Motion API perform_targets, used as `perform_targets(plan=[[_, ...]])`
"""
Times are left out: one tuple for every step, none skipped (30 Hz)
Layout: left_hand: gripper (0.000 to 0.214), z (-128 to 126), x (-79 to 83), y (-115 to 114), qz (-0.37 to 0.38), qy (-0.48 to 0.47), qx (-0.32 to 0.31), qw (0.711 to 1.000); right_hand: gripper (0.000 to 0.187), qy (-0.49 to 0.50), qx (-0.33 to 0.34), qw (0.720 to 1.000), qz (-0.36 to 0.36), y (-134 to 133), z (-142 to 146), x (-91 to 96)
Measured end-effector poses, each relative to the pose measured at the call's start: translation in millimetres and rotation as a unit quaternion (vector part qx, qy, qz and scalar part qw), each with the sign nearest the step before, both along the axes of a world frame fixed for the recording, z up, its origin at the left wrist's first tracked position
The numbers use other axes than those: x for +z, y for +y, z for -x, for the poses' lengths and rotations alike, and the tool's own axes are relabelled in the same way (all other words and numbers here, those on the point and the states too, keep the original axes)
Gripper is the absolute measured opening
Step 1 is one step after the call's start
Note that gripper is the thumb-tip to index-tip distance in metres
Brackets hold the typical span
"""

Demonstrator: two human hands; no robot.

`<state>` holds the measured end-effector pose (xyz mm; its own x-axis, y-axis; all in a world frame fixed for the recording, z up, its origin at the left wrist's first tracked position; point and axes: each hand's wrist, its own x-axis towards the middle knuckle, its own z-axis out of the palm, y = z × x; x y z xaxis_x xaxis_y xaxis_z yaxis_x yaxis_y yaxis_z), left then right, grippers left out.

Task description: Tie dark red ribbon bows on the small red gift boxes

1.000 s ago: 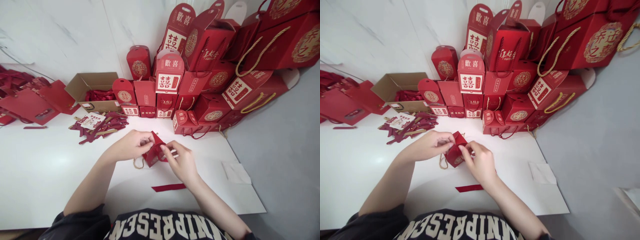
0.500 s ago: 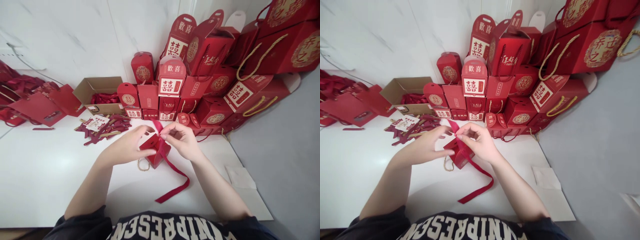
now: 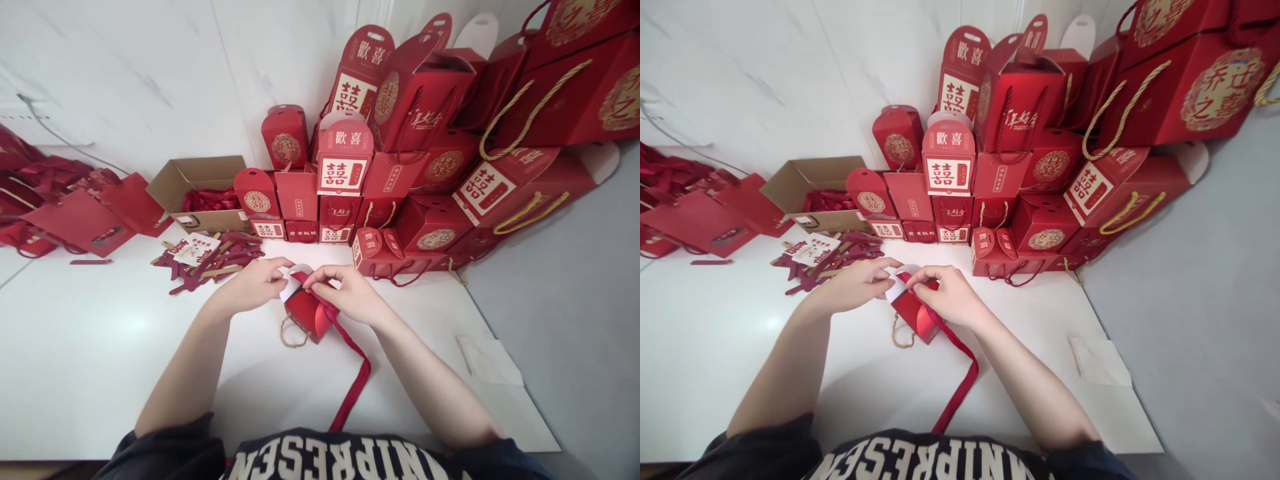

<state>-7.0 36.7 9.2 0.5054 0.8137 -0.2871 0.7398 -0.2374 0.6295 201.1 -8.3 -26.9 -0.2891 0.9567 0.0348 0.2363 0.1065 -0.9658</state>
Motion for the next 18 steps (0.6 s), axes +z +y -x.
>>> perform_targets(plan=[[0.038, 0, -0.2, 0, 0.003, -0.002, 0.000, 1.000, 0.020, -0.004, 0.000, 1.000, 0.001, 1, 1, -2.3], [0.038, 0, -0.3, 0, 0.006, -0.003, 0.000, 1.000, 0.020, -0.007, 0.001, 1.000, 0.003, 2, 2, -4.4], [0.038, -1, -0.3, 0, 0.008, -0.005, 0.002, 1.000, 0.020, -0.011, 0.000, 1.000, 0.006, 2, 3, -6.5], [0.037, -1, -0.3, 0, 0.009, -0.006, 0.003, 1.000, 0.020, -0.012, -0.001, 1.000, 0.007, 3, 3, -8.4], [0.038, -1, -0.2, -1, 0.009, -0.006, 0.002, 1.000, 0.020, -0.010, -0.003, 1.000, 0.007, 4, 4, -10.3], [0.037, -1, 0.0, -1, 0.009, -0.005, 0.000, 1.000, 0.020, -0.007, -0.003, 1.000, 0.006, 5, 4, -12.1], [0.037, -1, 0.3, -1, 0.007, -0.003, -0.004, 1.000, 0.020, -0.003, -0.001, 1.000, 0.007, 5, 5, -13.9], [0.036, -2, 0.8, -2, 0.005, -0.001, -0.009, 1.000, 0.020, 0.000, 0.003, 1.000, 0.010, 6, 6, -15.6], [0.034, -2, 1.4, -2, 0.002, 0.001, -0.015, 1.000, 0.020, 0.002, 0.007, 1.000, 0.015, 7, 7, -17.2], [0.030, -3, 2.2, -3, -0.001, 0.003, -0.020, 1.000, 0.020, 0.004, 0.012, 1.000, 0.023, 7, 8, -18.7], [0.027, -3, 3.0, -4, -0.005, 0.004, -0.024, 1.000, 0.020, 0.006, 0.016, 0.999, 0.030, 8, 8, -20.0], [0.024, -4, 3.9, -4, -0.009, 0.003, -0.025, 1.000, 0.020, 0.009, 0.020, 0.999, 0.035, 9, 9, -21.2], [0.025, -5, 4.8, -5, -0.011, 0.001, -0.024, 1.000, 0.019, 0.013, 0.024, 0.999, 0.036, 9, 10, -22.2], [0.029, -5, 5.6, -5, -0.011, -0.003, -0.020, 1.000, 0.019, 0.019, 0.028, 0.999, 0.034, 10, 10, -23.0], [0.034, -6, 6.3, -5, -0.011, -0.007, -0.016, 1.000, 0.019, 0.023, 0.032, 0.999, 0.031, 10, 11, -23.5], [0.036, -6, 6.8, -5, -0.009, -0.009, -0.012, 1.000, 0.019, 0.027, 0.035, 0.999, 0.028, 11, 11, -23.9], [0.036, -6, 7.2, -6, -0.008, -0.010, -0.009, 1.000, 0.020, 0.027, 0.039, 0.999, 0.027, 11, 11, -24.1], [0.034, -7, 7.3, -6, -0.008, -0.011, -0.007, 1.000, 0.020, 0.025, 0.041, 0.998, 0.028, 11, 11, -24.2]])
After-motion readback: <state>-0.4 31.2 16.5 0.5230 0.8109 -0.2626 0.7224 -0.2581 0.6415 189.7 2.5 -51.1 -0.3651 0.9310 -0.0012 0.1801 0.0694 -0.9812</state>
